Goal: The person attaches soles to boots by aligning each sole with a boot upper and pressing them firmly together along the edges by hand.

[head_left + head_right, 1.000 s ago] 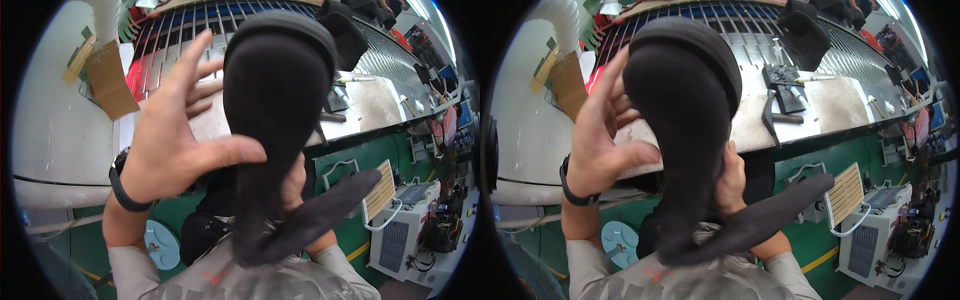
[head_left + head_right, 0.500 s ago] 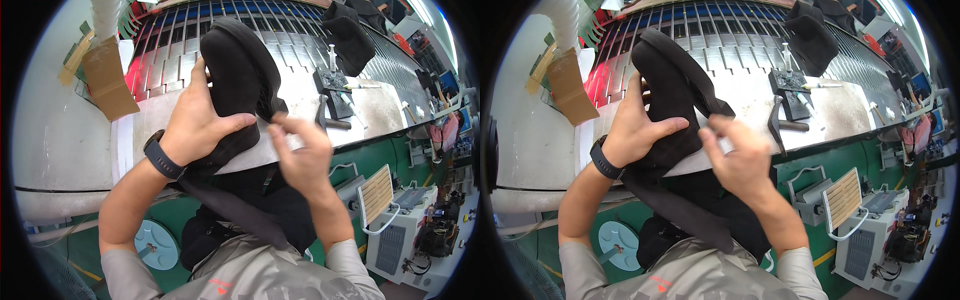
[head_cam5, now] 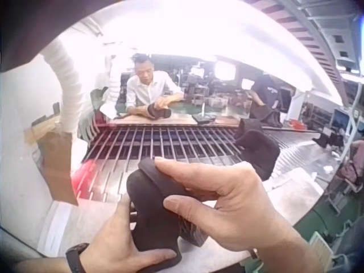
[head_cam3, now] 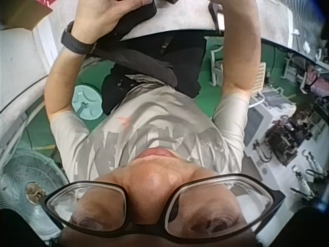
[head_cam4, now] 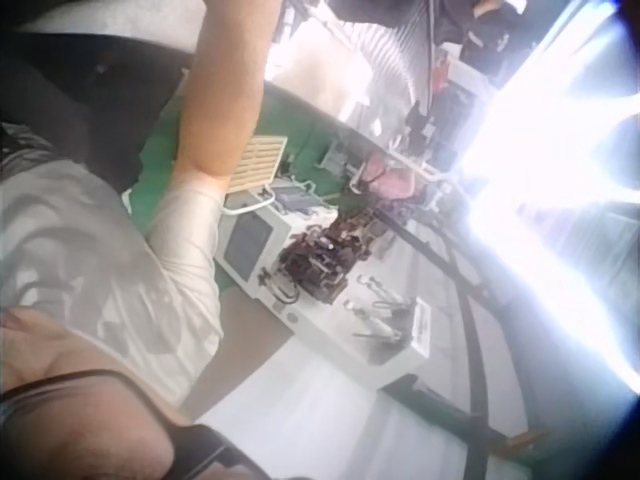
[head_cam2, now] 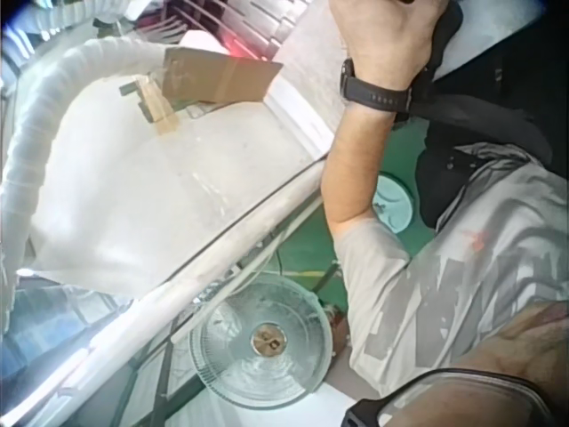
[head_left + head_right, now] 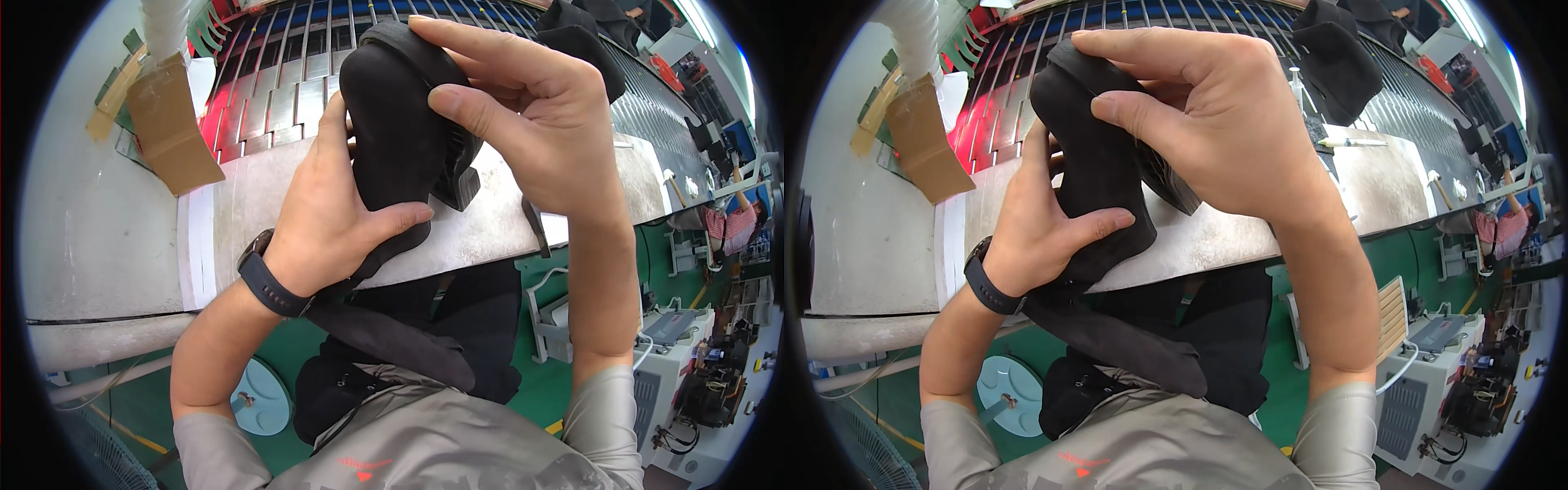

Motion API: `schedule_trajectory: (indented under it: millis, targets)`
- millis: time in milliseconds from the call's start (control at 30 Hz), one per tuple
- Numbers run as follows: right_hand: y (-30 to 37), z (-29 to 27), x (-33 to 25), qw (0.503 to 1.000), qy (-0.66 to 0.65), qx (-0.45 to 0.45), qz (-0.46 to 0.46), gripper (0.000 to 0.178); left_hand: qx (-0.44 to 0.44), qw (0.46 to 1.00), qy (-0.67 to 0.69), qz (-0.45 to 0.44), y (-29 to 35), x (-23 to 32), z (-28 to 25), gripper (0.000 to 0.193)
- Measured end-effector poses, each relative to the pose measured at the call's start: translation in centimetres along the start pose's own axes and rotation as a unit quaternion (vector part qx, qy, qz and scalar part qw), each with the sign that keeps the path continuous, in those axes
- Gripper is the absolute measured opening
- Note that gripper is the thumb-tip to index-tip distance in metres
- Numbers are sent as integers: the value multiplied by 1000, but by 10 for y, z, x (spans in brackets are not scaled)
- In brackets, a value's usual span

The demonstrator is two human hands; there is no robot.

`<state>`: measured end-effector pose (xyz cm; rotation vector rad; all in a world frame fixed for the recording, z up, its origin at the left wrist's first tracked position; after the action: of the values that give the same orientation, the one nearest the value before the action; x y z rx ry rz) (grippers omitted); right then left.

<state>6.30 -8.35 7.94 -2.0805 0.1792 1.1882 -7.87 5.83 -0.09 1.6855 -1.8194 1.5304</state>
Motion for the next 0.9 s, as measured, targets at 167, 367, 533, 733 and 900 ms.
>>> schedule_trajectory:
  millis: [167, 367, 533, 733, 900]
  targets:
    - [-6, -1, 4, 999, 5, -39, 24, 39, -1, 1000, -28, -3, 1, -5, -2, 120]
    - [-3, 0, 6, 998, -41, -33, 34, 39, 12, 999, -32, 14, 2, -6, 0, 122]
    - [6, 29, -24, 939, 345, 20, 5, 44, 18, 998, -55, 21, 3, -9, -3, 121]
    - [18, 45, 17, 959, 238, 126, -85, 61, 17, 1000, -26, 1, 0, -17, -12, 117]
    - [36, 23, 59, 991, 131, 37, 17, 59, 8, 998, 52, -25, 1, -29, -12, 109]
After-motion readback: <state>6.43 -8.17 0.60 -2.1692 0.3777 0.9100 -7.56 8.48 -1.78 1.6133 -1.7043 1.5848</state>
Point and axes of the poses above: each hand's wrist, its own y-axis away from the middle knuckle, its own z-axis out of the palm, x = y × z, the point moved 3 cm from there along -y, towards the middle knuckle, and after that the axes turned 9 degrees about z, right-handed, at the moved point
